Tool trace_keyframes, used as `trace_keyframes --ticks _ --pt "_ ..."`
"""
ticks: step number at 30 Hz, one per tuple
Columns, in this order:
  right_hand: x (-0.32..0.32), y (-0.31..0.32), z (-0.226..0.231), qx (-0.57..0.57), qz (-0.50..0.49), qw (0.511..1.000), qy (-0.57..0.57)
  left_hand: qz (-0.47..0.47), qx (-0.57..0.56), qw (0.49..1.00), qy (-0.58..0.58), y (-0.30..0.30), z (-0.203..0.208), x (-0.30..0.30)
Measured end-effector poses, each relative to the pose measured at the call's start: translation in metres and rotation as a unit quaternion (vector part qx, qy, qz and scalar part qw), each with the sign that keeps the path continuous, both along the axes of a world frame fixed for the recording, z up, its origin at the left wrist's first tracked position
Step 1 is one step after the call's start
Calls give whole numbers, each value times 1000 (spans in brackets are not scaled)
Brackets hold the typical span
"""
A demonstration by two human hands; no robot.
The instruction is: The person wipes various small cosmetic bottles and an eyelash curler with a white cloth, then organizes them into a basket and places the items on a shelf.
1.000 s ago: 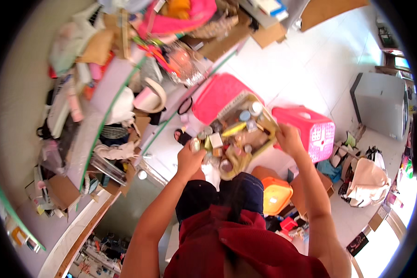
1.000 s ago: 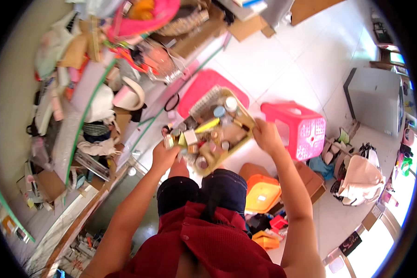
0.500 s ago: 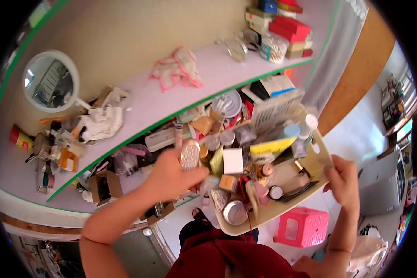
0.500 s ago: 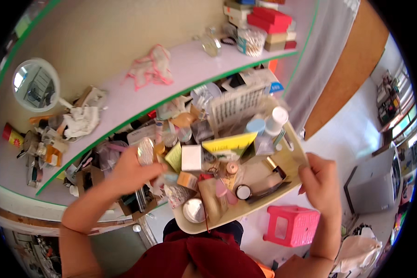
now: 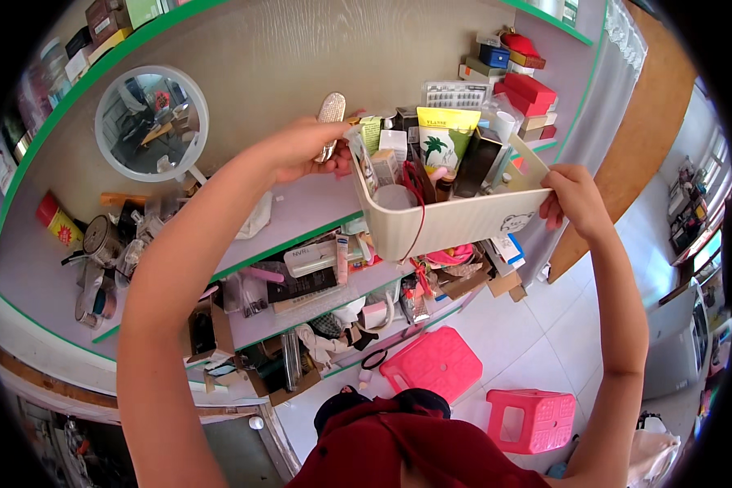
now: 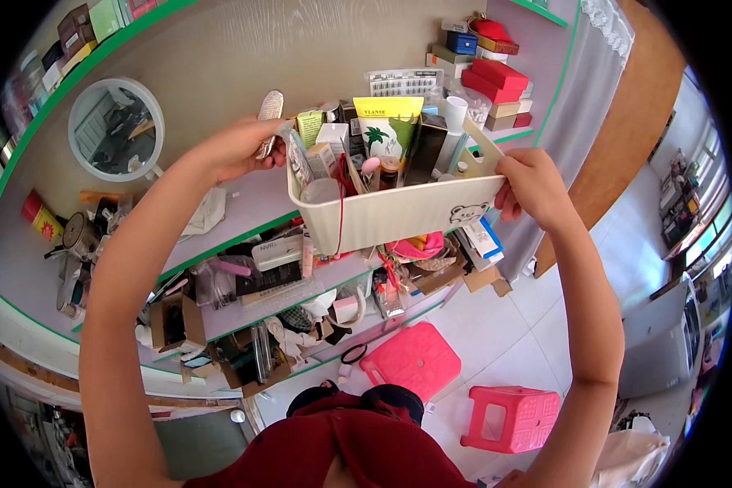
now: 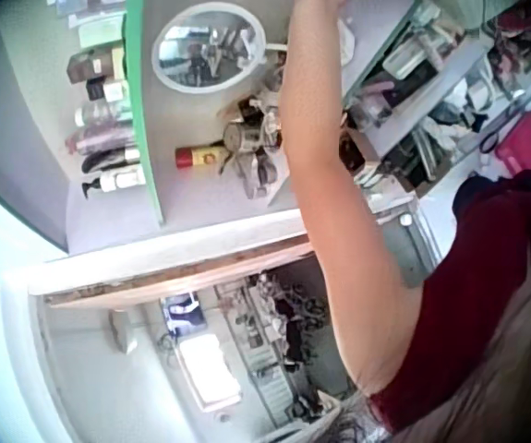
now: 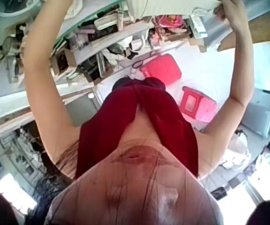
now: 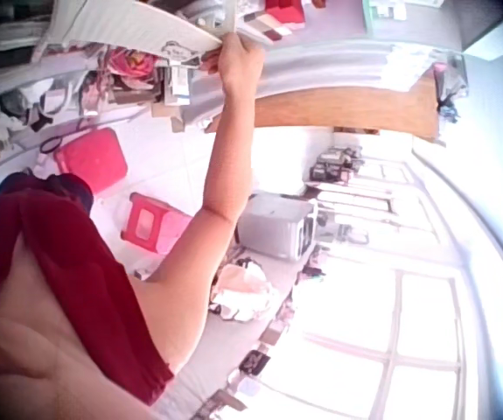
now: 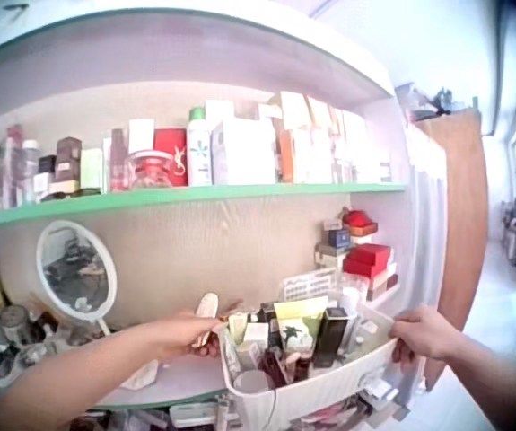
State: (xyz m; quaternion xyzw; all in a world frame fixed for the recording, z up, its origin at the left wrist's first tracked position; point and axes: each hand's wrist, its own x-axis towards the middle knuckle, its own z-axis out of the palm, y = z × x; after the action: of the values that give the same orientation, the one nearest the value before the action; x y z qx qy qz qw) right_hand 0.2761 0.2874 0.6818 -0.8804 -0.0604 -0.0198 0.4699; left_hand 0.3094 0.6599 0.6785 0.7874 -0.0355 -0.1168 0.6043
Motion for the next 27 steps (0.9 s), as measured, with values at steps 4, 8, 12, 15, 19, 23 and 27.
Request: trace_keyframes --ticks 4,8,12,15,19,23,27 --pt "12 4 -9 -10 -9 1000 9 -22 -71 997 9 6 -18 27" --pt "17 0 -18 5 -50 999 -5 26 -104 992 -59 3 -37 43" --pt "21 0 -19 -2 -42 999 1 65 -15 991 -115 5 -44 73" --pt "19 2 -19 6 -37 999 0 -79 375 868 -314 21 -78 107" --pt "15 2 -18 8 -51 999 -4 -156 417 844 -301 19 -73 126" --pt "23 1 -21 4 -53 999 -2 -96 656 727 -180 18 -15 65" --pt "29 26 -13 5 -23 1000 -7 16 688 691 -222 68 6 47"
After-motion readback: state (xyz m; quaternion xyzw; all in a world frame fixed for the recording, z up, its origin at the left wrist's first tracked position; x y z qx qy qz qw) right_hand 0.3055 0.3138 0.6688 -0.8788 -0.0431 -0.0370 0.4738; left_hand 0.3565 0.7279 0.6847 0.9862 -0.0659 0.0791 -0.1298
